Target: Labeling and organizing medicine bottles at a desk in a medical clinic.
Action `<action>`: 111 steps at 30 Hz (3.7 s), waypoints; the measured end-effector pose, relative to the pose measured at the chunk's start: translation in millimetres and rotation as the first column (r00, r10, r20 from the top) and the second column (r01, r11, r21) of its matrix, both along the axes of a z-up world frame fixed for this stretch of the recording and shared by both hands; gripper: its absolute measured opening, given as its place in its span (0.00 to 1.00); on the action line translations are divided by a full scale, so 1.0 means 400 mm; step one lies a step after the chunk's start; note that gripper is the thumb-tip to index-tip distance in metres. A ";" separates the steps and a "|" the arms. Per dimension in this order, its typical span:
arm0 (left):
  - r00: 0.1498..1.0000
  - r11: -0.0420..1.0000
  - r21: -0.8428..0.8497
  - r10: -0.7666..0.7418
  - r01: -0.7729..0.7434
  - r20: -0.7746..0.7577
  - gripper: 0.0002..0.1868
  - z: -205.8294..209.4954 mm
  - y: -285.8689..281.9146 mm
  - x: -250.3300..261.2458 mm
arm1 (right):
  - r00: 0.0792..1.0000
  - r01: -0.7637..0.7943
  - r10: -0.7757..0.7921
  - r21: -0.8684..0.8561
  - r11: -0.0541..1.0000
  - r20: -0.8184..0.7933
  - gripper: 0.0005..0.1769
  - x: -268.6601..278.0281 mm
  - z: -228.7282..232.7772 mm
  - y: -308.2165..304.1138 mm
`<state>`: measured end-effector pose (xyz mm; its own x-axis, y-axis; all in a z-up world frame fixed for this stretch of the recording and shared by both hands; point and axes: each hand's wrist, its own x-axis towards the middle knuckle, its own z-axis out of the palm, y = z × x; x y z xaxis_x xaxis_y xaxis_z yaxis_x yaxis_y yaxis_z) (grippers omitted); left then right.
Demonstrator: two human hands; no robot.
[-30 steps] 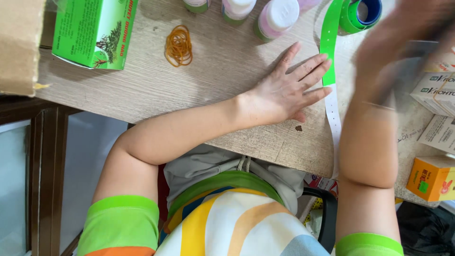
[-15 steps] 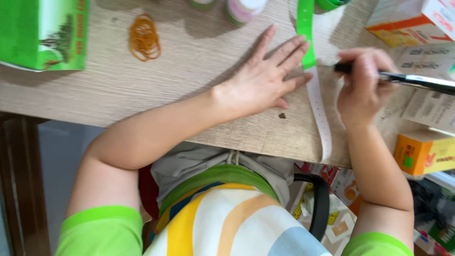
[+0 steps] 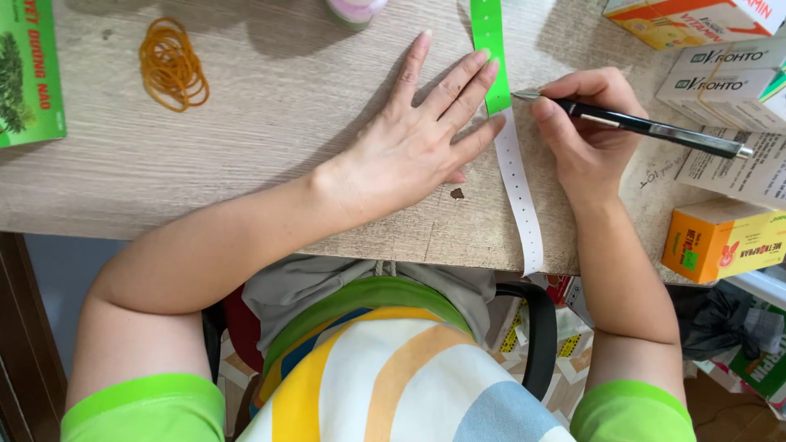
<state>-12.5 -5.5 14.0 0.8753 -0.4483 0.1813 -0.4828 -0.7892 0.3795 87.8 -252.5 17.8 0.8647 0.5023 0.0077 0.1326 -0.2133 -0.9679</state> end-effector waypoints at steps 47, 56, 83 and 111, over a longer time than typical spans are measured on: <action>0.997 0.997 0.042 -0.071 0.070 0.025 0.40 0.001 0.019 0.008 | 0.985 -0.087 0.089 -0.021 0.996 0.149 0.09 0.024 -0.066 -0.017; 0.987 0.986 0.099 -0.127 0.137 -0.099 0.36 0.076 0.000 0.031 | 0.993 -0.056 0.088 0.359 0.932 -0.074 0.14 0.021 -0.064 0.055; 0.995 0.996 0.032 0.086 -0.088 0.047 0.21 0.034 -0.085 0.065 | 0.959 -0.026 -0.019 0.154 0.988 0.283 0.29 -0.009 -0.105 0.130; 0.987 0.985 0.100 0.146 -0.139 -0.067 0.20 0.018 -0.046 0.051 | 0.982 -0.077 0.025 0.278 0.958 0.185 0.24 0.007 -0.086 0.090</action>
